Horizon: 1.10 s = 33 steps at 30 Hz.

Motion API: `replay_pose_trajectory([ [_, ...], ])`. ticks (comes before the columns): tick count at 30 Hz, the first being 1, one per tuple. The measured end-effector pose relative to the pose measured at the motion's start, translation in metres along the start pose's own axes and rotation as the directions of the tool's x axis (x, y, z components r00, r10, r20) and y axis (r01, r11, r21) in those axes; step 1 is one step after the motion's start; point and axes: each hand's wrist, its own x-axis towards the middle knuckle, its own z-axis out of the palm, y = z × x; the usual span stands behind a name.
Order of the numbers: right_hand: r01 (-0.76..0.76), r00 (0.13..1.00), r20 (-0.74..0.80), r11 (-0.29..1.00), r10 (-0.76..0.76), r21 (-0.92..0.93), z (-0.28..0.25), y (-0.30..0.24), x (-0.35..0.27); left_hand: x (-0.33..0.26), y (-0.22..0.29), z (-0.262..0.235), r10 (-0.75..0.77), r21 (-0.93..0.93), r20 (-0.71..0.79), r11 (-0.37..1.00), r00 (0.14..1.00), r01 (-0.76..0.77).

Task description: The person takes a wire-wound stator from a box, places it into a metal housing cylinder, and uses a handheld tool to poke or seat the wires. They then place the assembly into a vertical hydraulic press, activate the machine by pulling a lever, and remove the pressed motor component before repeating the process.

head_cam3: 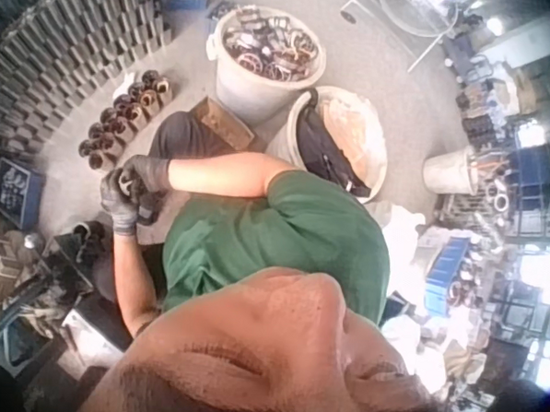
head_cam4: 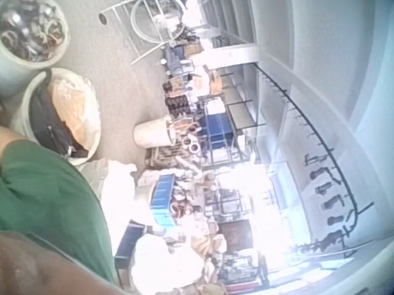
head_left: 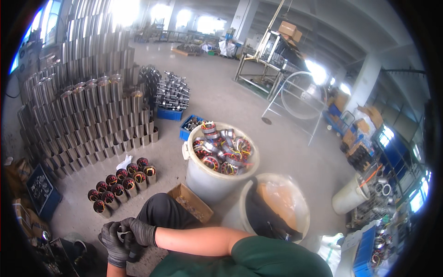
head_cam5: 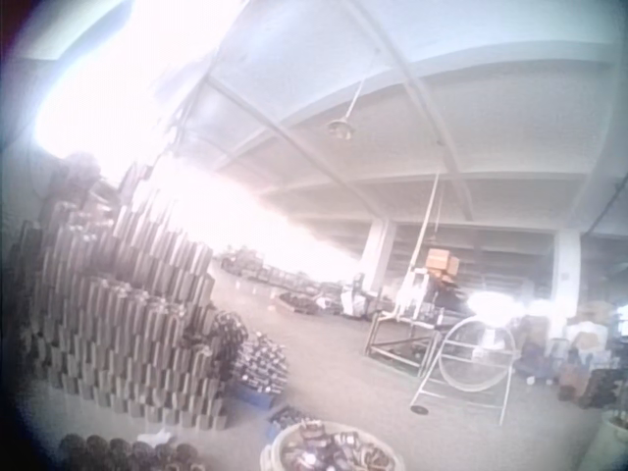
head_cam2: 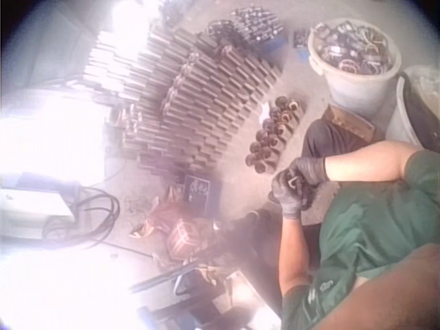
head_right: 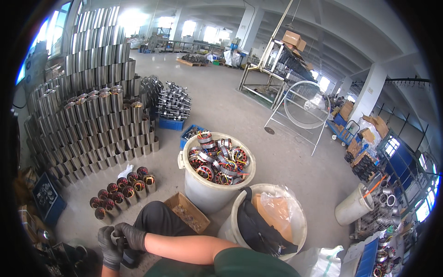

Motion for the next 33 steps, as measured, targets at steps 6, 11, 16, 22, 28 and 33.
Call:
replay_pose_trajectory([
  [6,-0.223,0.975,0.004,0.969,0.224,0.111,0.001,0.004,0.001,-0.007,-0.013,-0.011,0.104,0.094,0.116,0.989,0.988,-0.115],
  [11,-0.284,0.943,0.145,0.951,0.300,-0.122,-0.005,0.009,-0.006,-0.020,-0.045,-0.026,0.198,0.184,0.152,0.957,0.968,-0.225],
  [16,-0.159,0.954,0.197,0.937,0.228,-0.312,0.037,0.002,-0.051,-0.017,-0.081,-0.049,0.240,0.364,-0.052,0.908,0.969,-0.206],
  [22,-0.075,0.997,-0.024,0.974,0.071,-0.212,0.047,0.012,-0.009,-0.034,-0.091,-0.017,-0.392,-0.198,-0.015,0.903,0.920,0.381],
  [28,0.248,0.950,-0.108,0.917,-0.294,-0.311,0.063,0.024,0.027,-0.077,-0.108,0.052,-0.718,-0.849,0.307,0.089,0.624,0.521],
  [33,0.585,0.803,0.045,0.800,-0.595,0.137,0.033,0.081,0.125,-0.011,-0.059,0.048,-0.695,-0.663,0.651,-0.717,0.304,-0.216],
])
